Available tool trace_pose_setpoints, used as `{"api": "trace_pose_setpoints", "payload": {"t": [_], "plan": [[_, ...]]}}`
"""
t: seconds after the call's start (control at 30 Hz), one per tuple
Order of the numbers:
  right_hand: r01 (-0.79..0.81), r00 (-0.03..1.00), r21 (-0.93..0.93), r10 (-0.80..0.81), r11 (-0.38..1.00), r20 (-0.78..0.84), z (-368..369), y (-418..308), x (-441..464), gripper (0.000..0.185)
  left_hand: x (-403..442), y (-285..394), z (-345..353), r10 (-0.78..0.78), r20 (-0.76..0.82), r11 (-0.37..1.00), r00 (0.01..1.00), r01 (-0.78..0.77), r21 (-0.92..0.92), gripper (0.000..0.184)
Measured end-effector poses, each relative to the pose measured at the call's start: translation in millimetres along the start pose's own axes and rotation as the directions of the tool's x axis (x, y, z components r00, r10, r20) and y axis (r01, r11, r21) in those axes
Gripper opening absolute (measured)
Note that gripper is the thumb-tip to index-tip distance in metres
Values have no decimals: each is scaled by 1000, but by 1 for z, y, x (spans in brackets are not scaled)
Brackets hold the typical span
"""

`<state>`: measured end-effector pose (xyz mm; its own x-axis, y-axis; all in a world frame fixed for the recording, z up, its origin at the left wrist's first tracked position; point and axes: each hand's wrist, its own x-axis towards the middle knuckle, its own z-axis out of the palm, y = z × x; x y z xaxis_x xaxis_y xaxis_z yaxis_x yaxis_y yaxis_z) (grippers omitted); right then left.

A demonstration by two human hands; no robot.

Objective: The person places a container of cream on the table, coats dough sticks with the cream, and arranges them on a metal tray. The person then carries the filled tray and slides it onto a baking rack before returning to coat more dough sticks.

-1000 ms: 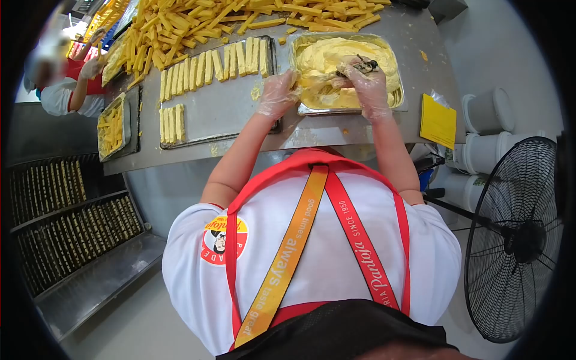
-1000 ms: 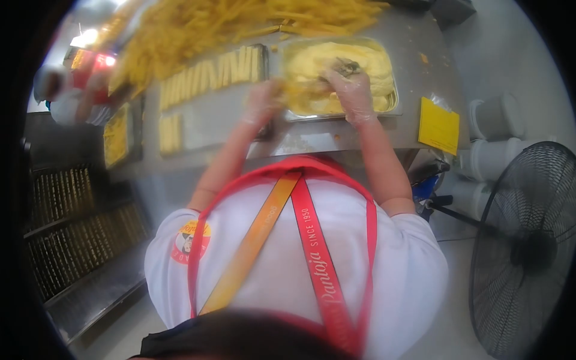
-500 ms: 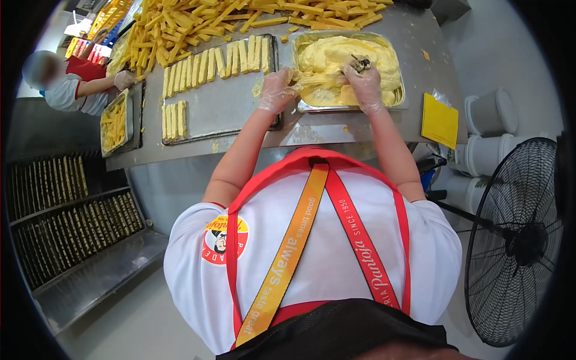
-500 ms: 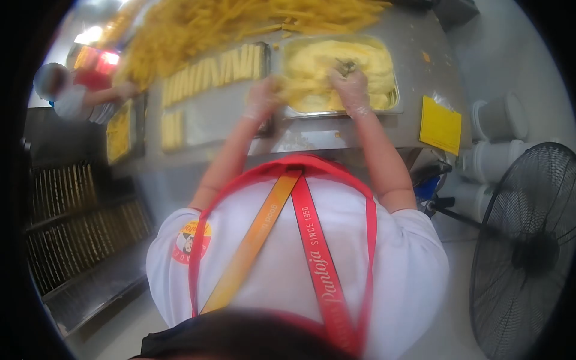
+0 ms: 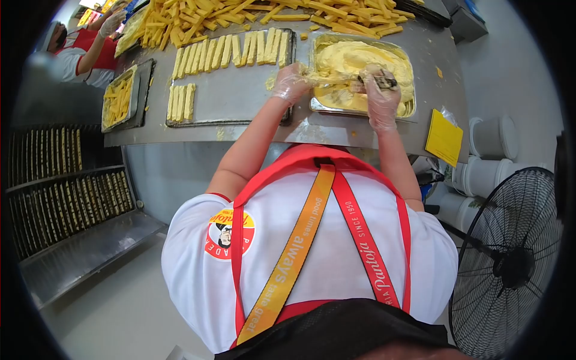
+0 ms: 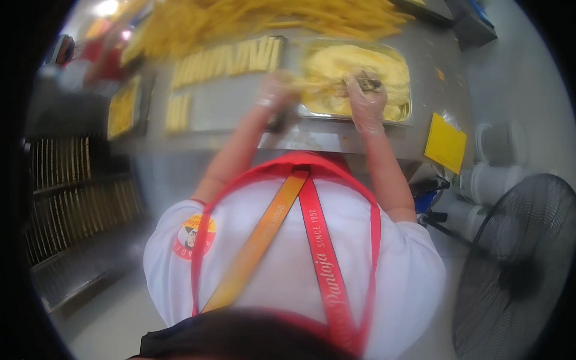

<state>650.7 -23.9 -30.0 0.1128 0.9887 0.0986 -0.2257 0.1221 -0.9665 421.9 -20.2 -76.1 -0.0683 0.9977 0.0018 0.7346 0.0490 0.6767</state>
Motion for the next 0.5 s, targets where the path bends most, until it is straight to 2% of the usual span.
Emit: {"api": "trace_pose_setpoints", "payload": {"t": [0.03,0.07,0.17,0.2,0.23,0.3,0.37,0.43,0.47,0.5], "plan": [[11,1000,89,-11,996,-2,4,-3,-3,15,-1,4,0,-69,29,998,997,69,-7,40],[-54,996,106,46,993,81,-5,9,3,17,-9,9,1,-66,-87,992,994,56,-110,39],[-140,984,-164,155,976,83,-23,27,23,17,-19,5,-2,-22,-107,995,994,11,-101,36],[-149,986,-179,159,973,41,-23,29,28,17,-29,6,-10,0,-122,1000,993,-4,-30,33],[-160,987,-195,163,968,0,-26,28,27,17,-35,-6,-16,87,-277,996,957,-80,35,32],[-151,988,-209,142,966,-55,-26,29,22,15,-53,-42,-26,276,-525,959,805,-194,207,30],[-98,992,-195,81,976,-93,-24,30,17,11,-79,-81,-63,175,-602,950,779,25,310,25],[-56,995,-226,37,973,-92,-22,29,15,12,-101,-117,-95,-5,-758,968,652,193,160,21],[-34,995,-241,12,970,-95,-21,29,15,12,-112,-137,-106,-89,-817,972,569,229,54,20],[-55,995,-211,37,976,-89,-20,30,16,12,-121,-158,-114,-111,-824,946,556,314,84,20]]}}
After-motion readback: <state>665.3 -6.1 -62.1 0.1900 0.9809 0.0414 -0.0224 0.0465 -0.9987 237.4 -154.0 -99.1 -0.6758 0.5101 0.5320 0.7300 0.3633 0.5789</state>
